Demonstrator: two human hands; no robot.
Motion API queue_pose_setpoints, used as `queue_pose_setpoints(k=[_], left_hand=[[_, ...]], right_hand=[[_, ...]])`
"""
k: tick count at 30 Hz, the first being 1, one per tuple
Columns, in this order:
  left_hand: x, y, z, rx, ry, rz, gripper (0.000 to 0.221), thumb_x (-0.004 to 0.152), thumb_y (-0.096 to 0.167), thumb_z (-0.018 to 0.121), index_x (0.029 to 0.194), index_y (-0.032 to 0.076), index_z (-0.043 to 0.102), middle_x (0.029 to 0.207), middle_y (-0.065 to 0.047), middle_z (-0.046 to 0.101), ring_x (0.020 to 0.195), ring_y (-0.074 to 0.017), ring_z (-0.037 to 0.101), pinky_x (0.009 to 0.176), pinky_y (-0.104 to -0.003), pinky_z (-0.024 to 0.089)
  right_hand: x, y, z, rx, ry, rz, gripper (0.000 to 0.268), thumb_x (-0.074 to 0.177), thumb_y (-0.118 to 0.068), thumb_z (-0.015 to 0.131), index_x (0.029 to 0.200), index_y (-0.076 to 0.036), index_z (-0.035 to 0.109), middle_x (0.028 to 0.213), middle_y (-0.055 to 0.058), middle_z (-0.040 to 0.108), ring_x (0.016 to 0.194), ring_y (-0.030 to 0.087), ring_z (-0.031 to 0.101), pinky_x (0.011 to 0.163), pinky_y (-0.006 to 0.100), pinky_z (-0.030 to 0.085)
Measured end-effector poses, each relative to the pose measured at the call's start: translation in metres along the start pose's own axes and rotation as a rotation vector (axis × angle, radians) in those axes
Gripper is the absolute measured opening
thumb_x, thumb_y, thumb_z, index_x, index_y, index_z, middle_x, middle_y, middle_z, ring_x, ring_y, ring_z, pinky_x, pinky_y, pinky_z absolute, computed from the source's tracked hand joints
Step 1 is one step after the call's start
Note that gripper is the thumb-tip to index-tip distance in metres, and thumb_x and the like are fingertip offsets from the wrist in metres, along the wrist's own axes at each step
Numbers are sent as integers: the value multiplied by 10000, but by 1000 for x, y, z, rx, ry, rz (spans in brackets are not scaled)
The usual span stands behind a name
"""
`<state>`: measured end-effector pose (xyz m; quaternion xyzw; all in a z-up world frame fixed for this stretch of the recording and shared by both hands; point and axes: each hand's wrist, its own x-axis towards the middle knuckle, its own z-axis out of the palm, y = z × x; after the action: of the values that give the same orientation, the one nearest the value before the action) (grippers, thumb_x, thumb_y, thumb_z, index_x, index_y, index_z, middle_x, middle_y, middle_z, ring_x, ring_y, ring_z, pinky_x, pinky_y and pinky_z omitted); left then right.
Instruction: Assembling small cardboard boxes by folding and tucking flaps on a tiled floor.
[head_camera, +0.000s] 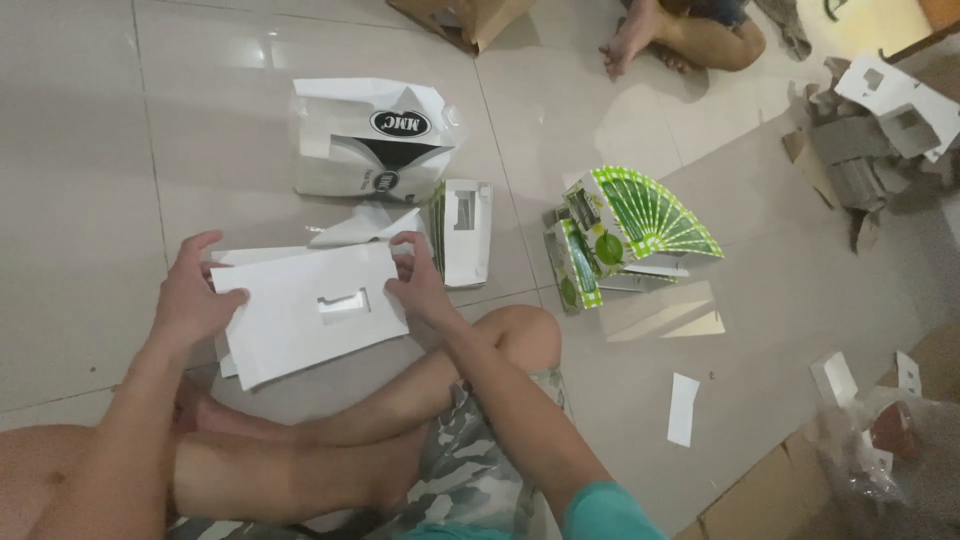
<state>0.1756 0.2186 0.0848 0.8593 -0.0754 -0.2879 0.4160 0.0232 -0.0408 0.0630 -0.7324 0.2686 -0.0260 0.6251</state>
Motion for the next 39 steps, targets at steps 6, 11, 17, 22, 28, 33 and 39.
queue_pose_setpoints(k=[6, 11, 17, 22, 28, 33, 39], left_hand=[[-1, -1, -1, 189, -157, 26, 353, 888, 137, 773, 1229, 227, 798, 1366, -88, 694, 1221, -269, 643, 1006, -385, 487], [11, -22, 14, 500, -18, 335, 350, 866, 109, 766, 1215, 121, 777, 1220, -158, 758, 1253, -345, 668, 1078, -510, 482], [33, -62, 58, 814, 3, 594, 224, 919, 85, 654, 1129, 155, 686, 1071, -59, 745, 1151, -213, 673, 1082, -391, 427], [8, -70, 80, 1101, -73, 744, 251, 935, 91, 659, 1180, 144, 650, 1071, -42, 735, 1062, -170, 681, 992, -323, 465], [-67, -6, 58, 1111, -245, 556, 616, 933, 340, 720, 1392, -31, 548, 1394, -330, 559, 1301, -400, 610, 997, -410, 599], [-57, -29, 68, 1015, -390, 512, 626, 881, 195, 777, 1458, 173, 536, 1513, -393, 401, 1417, -573, 426, 1066, -568, 542], [-39, -23, 51, 834, -392, 488, 223, 939, 175, 653, 1058, 39, 784, 1365, -331, 592, 1141, -447, 708, 925, -488, 640]], right_hand=[[1, -25, 1, -654, -251, -133, 674, 947, -164, 559, 1551, -412, 390, 1499, 189, 442, 1298, 371, 546, 1074, 455, 409], [36, -22, 23, -1188, -263, -559, 416, 863, -230, 714, 1271, -230, 633, 1325, 100, 568, 1277, 294, 563, 1143, 505, 368], [44, -9, 37, -1372, -427, -945, 187, 895, -105, 662, 1073, -134, 615, 942, 63, 663, 907, 235, 679, 861, 375, 492], [16, 37, 27, -1462, -321, -1125, 84, 1001, -138, 586, 1080, -113, 601, 957, 77, 608, 875, 216, 661, 781, 320, 531], [-52, -16, 8, -1367, -540, -808, 532, 1026, -435, 567, 1428, -96, 488, 1451, 234, 469, 1390, 407, 497, 1086, 444, 516], [-48, -10, 3, -1328, -569, -712, 458, 904, -301, 782, 1229, -52, 576, 1478, 202, 456, 1431, 389, 462, 1046, 423, 551], [-22, -12, 0, -1080, -533, -594, 126, 918, -156, 742, 974, -44, 741, 1396, 131, 581, 1252, 377, 608, 948, 494, 591]])
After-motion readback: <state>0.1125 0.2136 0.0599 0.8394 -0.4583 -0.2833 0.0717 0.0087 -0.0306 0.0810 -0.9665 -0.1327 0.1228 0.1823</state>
